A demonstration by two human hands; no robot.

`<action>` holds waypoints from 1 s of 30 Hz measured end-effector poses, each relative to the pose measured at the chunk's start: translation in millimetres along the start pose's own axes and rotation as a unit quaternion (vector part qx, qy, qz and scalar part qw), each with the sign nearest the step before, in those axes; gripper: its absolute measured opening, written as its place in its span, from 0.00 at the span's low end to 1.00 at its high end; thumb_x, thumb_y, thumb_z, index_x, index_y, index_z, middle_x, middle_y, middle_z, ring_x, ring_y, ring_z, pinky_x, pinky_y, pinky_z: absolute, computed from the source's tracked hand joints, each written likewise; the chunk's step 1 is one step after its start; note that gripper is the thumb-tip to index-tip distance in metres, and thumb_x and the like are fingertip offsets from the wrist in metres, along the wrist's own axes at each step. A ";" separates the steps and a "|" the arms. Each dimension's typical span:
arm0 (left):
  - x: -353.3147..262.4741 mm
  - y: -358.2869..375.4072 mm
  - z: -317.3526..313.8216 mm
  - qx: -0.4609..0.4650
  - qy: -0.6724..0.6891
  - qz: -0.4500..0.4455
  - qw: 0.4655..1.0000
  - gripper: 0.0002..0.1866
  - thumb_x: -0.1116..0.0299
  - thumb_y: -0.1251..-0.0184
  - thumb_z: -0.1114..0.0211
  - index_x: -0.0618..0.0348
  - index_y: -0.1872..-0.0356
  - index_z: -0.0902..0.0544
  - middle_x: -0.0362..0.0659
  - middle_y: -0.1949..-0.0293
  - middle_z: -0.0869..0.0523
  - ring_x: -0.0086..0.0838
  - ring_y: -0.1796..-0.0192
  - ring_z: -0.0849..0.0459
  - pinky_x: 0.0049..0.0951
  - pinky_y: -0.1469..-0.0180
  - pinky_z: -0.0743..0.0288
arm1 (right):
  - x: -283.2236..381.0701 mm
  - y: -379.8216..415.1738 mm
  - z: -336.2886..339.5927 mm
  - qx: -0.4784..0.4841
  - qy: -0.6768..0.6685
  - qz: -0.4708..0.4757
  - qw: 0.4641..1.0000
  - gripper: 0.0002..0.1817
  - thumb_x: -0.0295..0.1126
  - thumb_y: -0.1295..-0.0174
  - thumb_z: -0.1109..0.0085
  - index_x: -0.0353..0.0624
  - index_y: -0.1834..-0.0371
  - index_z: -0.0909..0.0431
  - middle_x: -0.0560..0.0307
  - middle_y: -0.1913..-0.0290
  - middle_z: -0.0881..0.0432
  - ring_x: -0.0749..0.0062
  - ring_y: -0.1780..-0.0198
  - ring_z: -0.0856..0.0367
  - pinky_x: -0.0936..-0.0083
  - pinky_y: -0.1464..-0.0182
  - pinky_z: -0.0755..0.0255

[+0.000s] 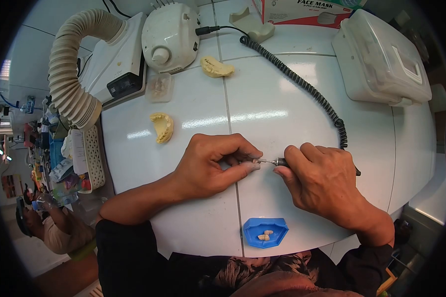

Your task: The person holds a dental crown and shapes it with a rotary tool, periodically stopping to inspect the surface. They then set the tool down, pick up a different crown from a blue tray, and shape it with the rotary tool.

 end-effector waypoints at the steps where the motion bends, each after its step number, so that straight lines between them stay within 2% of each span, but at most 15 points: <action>1: 0.1 0.5 0.4 -0.001 -0.002 0.000 1.000 0.10 0.76 0.30 0.23 0.64 0.50 0.08 0.47 0.61 0.04 0.28 0.60 0.03 0.26 0.57 0.11 | 0.2 0.2 -0.6 -0.003 -0.001 0.001 1.000 0.18 0.47 0.23 0.30 0.46 0.64 0.20 0.60 0.77 0.23 0.64 0.79 0.18 0.66 0.76 0.29; 6: 1.6 -0.2 0.3 0.001 0.007 -0.001 1.000 0.10 0.77 0.30 0.23 0.64 0.50 0.08 0.47 0.61 0.04 0.28 0.61 0.04 0.26 0.57 0.11 | -2.0 0.9 1.3 0.003 0.004 -0.007 1.000 0.18 0.46 0.23 0.31 0.46 0.64 0.20 0.60 0.78 0.24 0.64 0.80 0.19 0.66 0.78 0.30; 9: 0.2 1.0 1.0 0.008 0.015 0.010 1.000 0.10 0.78 0.30 0.22 0.67 0.50 0.08 0.47 0.57 0.04 0.24 0.59 0.06 0.23 0.58 0.14 | -5.4 1.7 2.6 0.005 -0.008 -0.012 1.000 0.17 0.46 0.22 0.32 0.46 0.64 0.20 0.59 0.79 0.24 0.64 0.80 0.19 0.65 0.78 0.30; 15: 2.7 0.1 -0.8 -0.010 0.026 0.000 1.000 0.09 0.77 0.30 0.24 0.65 0.51 0.10 0.47 0.59 0.04 0.28 0.60 0.04 0.26 0.56 0.11 | -6.0 0.4 2.8 0.006 -0.011 -0.009 1.000 0.17 0.46 0.22 0.32 0.45 0.64 0.19 0.59 0.79 0.23 0.64 0.81 0.19 0.65 0.78 0.30; 30: 1.6 -0.2 -0.9 -0.005 0.025 0.010 1.000 0.09 0.77 0.30 0.23 0.67 0.52 0.09 0.48 0.59 0.03 0.28 0.61 0.04 0.26 0.58 0.11 | -1.5 -1.0 -0.2 -0.002 0.005 -0.003 1.000 0.18 0.47 0.23 0.31 0.46 0.65 0.20 0.61 0.79 0.25 0.65 0.81 0.20 0.66 0.78 0.30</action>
Point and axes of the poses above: each hand's wrist, its own y-axis away from the middle knuckle, its own z-axis out of the back of the hand, x = y × z, the point moved 2 cm from there along -y, towards the middle knuckle
